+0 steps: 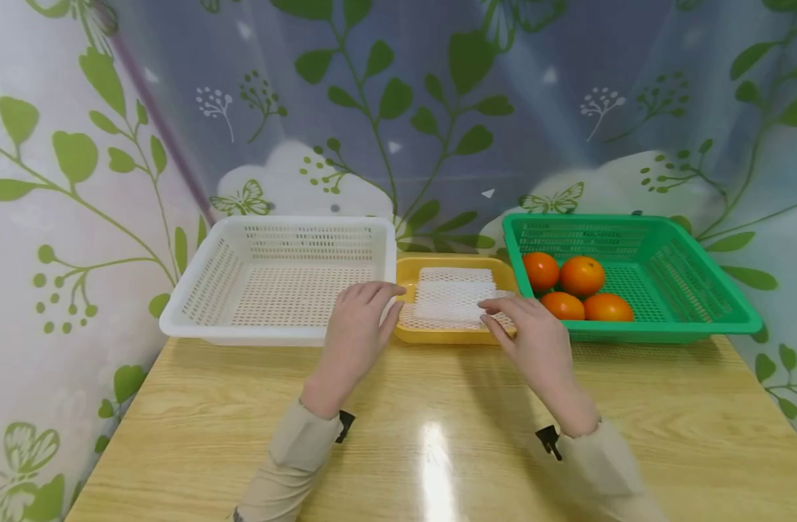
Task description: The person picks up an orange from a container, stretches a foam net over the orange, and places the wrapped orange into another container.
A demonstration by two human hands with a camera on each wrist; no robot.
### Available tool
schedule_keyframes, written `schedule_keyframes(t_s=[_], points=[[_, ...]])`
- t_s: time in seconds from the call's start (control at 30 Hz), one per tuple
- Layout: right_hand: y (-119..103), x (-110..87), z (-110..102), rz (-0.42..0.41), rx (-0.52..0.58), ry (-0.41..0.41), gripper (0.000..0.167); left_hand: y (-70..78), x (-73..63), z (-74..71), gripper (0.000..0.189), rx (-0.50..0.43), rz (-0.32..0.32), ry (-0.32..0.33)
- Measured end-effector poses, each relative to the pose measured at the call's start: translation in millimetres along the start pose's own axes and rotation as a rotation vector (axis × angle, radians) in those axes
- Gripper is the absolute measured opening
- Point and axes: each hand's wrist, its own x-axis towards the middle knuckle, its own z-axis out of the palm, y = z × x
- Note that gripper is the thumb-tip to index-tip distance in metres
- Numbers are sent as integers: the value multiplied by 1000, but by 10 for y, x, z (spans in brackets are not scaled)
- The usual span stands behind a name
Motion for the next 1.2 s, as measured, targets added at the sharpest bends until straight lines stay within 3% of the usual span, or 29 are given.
schedule_keyframes(t_s=[0.13, 0.3, 0.47, 0.7, 0.83, 1.0, 1.2], points=[[150, 58, -109, 13, -32, 36, 15, 23, 17, 5, 12, -57, 23, 57], [423, 120, -271, 102, -41, -8, 15, 95, 53, 12, 9, -93, 25, 64], [731, 170, -391, 208, -54, -158, 26, 187, 118, 32, 8, -109, 39, 66], [1089, 300, -440, 297, -85, -535, 49, 317, 205, 123, 8, -113, 57, 44], [1190, 379, -405, 330, -44, -689, 49, 408, 267, 192, 9, -119, 70, 23], [1270, 429, -333, 339, -26, -777, 49, 528, 351, 287, 10, -128, 86, -1], [1320, 414, -274, 354, -34, -800, 55, 611, 393, 406, 11, -135, 107, -12]])
